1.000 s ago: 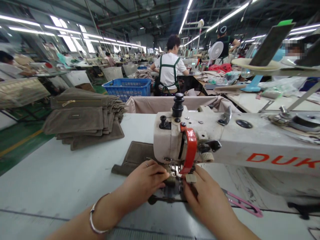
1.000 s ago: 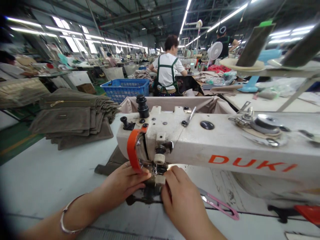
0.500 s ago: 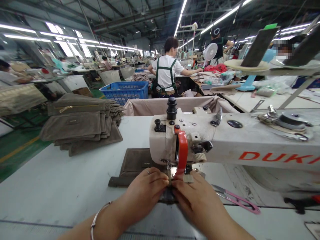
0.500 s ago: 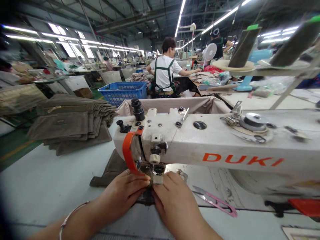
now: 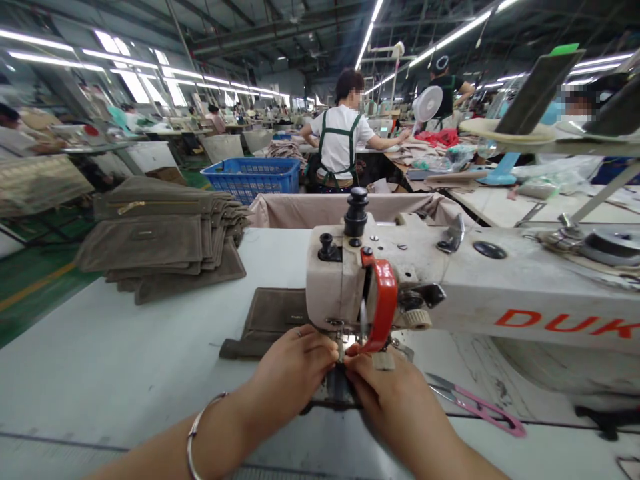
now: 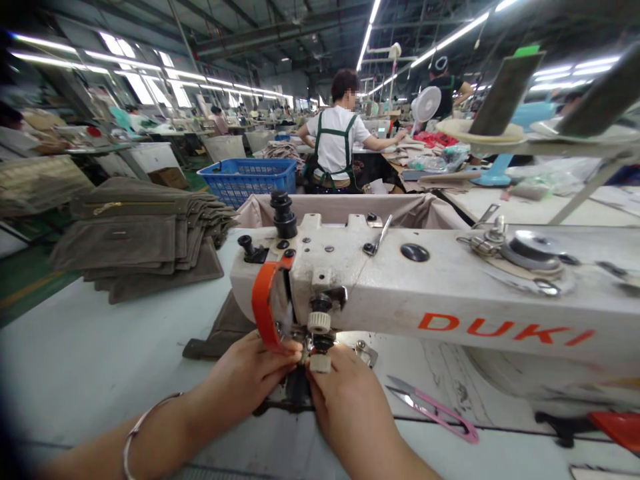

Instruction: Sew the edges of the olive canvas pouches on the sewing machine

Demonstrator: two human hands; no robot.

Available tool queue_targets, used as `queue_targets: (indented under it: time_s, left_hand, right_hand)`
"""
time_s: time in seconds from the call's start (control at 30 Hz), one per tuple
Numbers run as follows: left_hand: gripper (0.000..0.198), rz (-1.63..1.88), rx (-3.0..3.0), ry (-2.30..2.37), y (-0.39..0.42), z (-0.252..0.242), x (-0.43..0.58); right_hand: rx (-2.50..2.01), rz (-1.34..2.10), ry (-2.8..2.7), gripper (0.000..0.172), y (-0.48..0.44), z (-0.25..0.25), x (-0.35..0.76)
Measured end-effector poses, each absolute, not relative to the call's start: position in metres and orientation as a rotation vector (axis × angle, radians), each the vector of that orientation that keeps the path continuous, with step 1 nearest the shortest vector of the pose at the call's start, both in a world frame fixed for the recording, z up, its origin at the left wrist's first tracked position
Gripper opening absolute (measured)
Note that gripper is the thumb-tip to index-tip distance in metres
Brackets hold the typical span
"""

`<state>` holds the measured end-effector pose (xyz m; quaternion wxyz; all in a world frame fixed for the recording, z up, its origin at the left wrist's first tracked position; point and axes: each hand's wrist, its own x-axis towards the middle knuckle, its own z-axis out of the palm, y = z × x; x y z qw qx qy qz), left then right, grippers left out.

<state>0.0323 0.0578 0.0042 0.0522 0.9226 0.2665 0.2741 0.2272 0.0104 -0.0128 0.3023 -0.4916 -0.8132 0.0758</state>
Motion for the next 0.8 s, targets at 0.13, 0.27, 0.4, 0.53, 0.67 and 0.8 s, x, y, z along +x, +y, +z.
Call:
queue_targets:
  time_s: [0.13,0.27,0.4,0.53,0.67,0.8]
  left_hand:
    - [0.02,0.876,2.737,0.825,0.065,0.004,0.035]
    - [0.017,0.878,2.746,0.884,0.069,0.001,0.036]
    - [0.013,0.891,2.744,0.907,0.071,-0.002,0.037]
    - [0.013,0.902,2.75,0.921,0.071,-0.005,0.036]
    - [0.012,0.891,2.752,0.941,0.071,-0.007,0.036]
    - [0.01,0.902,2.734,0.951,0.072,-0.009,0.036]
  right_hand:
    - [-1.301,0.116,-2.161,0.024,0.016,-0.01,0.226]
    - [-1.348,0.069,-2.164,0.022,0.02,-0.011,0.225]
    - [-1.372,0.061,-2.14,0.02,0.021,-0.016,0.225]
    - [-1.348,0.033,-2.116,0.019,0.021,-0.019,0.225]
    - [-1.342,0.019,-2.115,0.019,0.021,-0.018,0.225]
    - [-1.375,0.026,-2.12,0.018,0.02,-0.018,0.225]
